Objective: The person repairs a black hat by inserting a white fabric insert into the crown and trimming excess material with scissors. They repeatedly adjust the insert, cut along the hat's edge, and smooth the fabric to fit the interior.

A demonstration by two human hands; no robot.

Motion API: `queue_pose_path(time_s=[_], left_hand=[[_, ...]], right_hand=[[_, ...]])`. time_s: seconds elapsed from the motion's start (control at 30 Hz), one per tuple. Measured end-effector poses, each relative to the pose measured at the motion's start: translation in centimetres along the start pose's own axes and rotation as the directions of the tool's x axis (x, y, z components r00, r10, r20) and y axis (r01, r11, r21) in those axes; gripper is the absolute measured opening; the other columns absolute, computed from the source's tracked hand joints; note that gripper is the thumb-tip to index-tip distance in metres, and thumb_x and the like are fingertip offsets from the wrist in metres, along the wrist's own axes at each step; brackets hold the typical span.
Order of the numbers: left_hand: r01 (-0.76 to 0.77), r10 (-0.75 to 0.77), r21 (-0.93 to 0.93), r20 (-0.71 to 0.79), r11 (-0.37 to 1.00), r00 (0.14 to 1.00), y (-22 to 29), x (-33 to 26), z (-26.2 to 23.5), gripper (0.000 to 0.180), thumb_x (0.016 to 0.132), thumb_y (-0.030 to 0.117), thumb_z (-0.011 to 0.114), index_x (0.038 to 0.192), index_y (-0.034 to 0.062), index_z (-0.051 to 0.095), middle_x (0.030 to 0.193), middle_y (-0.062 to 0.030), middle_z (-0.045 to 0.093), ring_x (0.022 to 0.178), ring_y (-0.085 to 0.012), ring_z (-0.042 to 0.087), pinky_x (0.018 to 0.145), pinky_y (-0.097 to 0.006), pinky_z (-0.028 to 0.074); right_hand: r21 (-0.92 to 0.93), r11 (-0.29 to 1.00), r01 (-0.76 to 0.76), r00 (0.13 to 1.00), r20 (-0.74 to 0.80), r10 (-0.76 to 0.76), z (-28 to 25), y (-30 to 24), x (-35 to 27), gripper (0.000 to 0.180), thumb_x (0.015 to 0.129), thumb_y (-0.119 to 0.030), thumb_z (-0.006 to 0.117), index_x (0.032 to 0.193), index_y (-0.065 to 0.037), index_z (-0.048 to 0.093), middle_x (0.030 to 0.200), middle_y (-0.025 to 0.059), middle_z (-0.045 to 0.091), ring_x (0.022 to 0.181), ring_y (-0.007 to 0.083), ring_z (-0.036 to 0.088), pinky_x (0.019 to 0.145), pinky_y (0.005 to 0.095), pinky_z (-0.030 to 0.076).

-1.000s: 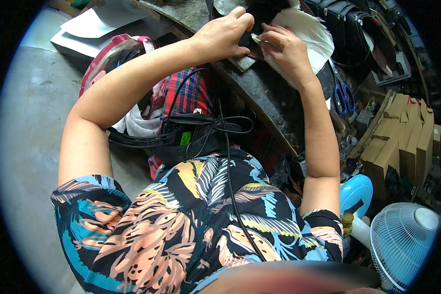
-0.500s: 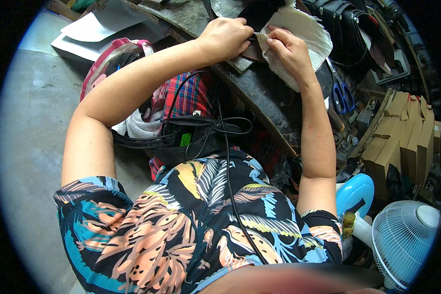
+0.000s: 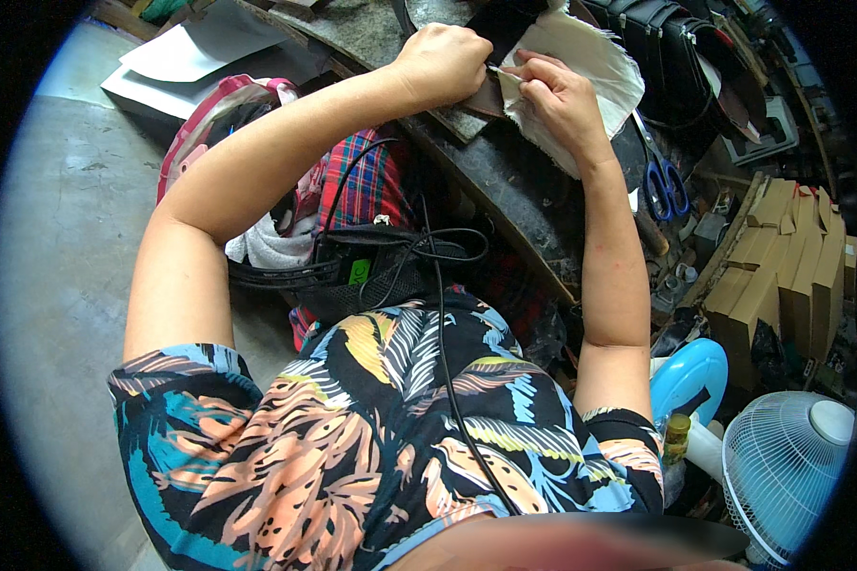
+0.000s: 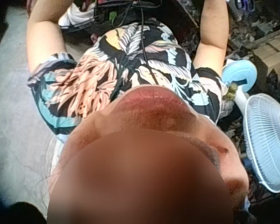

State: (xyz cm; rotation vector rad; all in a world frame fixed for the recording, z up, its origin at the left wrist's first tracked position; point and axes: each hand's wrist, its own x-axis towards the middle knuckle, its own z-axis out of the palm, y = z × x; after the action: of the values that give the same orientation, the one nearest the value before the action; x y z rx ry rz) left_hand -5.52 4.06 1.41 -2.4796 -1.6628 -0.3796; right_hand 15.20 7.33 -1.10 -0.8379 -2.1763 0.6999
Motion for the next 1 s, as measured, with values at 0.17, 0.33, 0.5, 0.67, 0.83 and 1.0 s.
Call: queue_pose_path(time_s=[0.17,0.33,0.5,0.67,0.83,1.0], left_hand=[[-0.003,0.003,0.007,-0.008,1.0,1.0,0.1,-0.1,0.0,0.02,0.085,0.024,0.059,0.086,0.005,0.065,0.085,-0.0153,0.066,0.085,-0.035,0.066,0.079,-0.046,0.053],[-0.006,0.006,-0.016,-0.057,1.0,0.998,0.5,-0.2,0.0,0.019,0.084,0.023,0.06,0.087,0.0061,0.067,0.085,-0.0147,0.066,0.084,-0.0352,0.067,0.076,-0.047,0.053],[0.063,-0.062,-0.013,0.072,0.998,0.995,-0.1,1.4,0.2,0.02,0.08,0.023,0.064,0.089,0.0062,0.07,0.083,-0.0169,0.069,0.082,-0.0377,0.067,0.076,-0.049,0.053],[0.101,-0.096,-0.086,0.053,0.991,0.994,-0.6,2.2,0.4,0.02,0.077,0.021,0.065,0.088,0.0056,0.072,0.088,-0.0183,0.07,0.084,-0.0395,0.068,0.079,-0.047,0.054],[-0.002,0.016,-0.183,0.076,0.983,0.997,-1.4,0.6,-0.2,0.024,0.081,0.02,0.065,0.104,0.0137,0.069,0.093,-0.0154,0.07,0.088,-0.0373,0.068,0.077,-0.047,0.054],[-0.18,0.179,-0.11,-0.016,0.978,0.984,-1.2,0.3,-0.3,0.026,0.085,0.02,0.068,0.111,0.0214,0.064,0.1,-0.01,0.067,0.09,-0.0328,0.068,0.076,-0.045,0.055]], right_hand=[[-0.025,0.998,0.057,0.998,0.007,-0.057,0.0,-0.4,-0.2,0.019,0.082,-0.013,0.057,0.087,-0.001,0.071,0.118,0.0162,0.068,0.117,0.0249,0.061,0.097,0.0347,0.049],[-0.213,0.96,0.184,0.98,-0.032,-0.195,0.1,-0.9,-0.2,0.021,0.079,-0.019,0.06,0.09,-0.009,0.075,0.105,0.0122,0.072,0.111,0.0257,0.064,0.096,0.0367,0.05],[-0.334,0.871,0.361,0.926,0.022,-0.376,-0.1,-1.4,0.0,0.017,0.075,-0.019,0.067,0.089,-0.01,0.073,0.099,0.0082,0.072,0.102,0.0261,0.065,0.091,0.0379,0.052],[-0.363,0.833,0.418,0.904,0.08,-0.419,-0.2,-1.4,-0.2,0.013,0.075,-0.018,0.069,0.085,-0.009,0.069,0.092,0.0056,0.07,0.096,0.0257,0.065,0.087,0.0388,0.053],[0.068,0.991,0.116,0.993,-0.035,-0.114,0.1,-1.3,-0.4,0.016,0.086,-0.023,0.068,0.094,-0.009,0.068,0.093,0.0101,0.071,0.089,0.0275,0.068,0.082,0.0371,0.054],[0.116,0.992,-0.039,0.998,0.058,0.032,-1.1,-2.3,-0.7,0.039,0.089,-0.034,0.07,0.112,-0.004,0.062,0.104,0.0105,0.07,0.1,0.0232,0.067,0.091,0.0356,0.052]])
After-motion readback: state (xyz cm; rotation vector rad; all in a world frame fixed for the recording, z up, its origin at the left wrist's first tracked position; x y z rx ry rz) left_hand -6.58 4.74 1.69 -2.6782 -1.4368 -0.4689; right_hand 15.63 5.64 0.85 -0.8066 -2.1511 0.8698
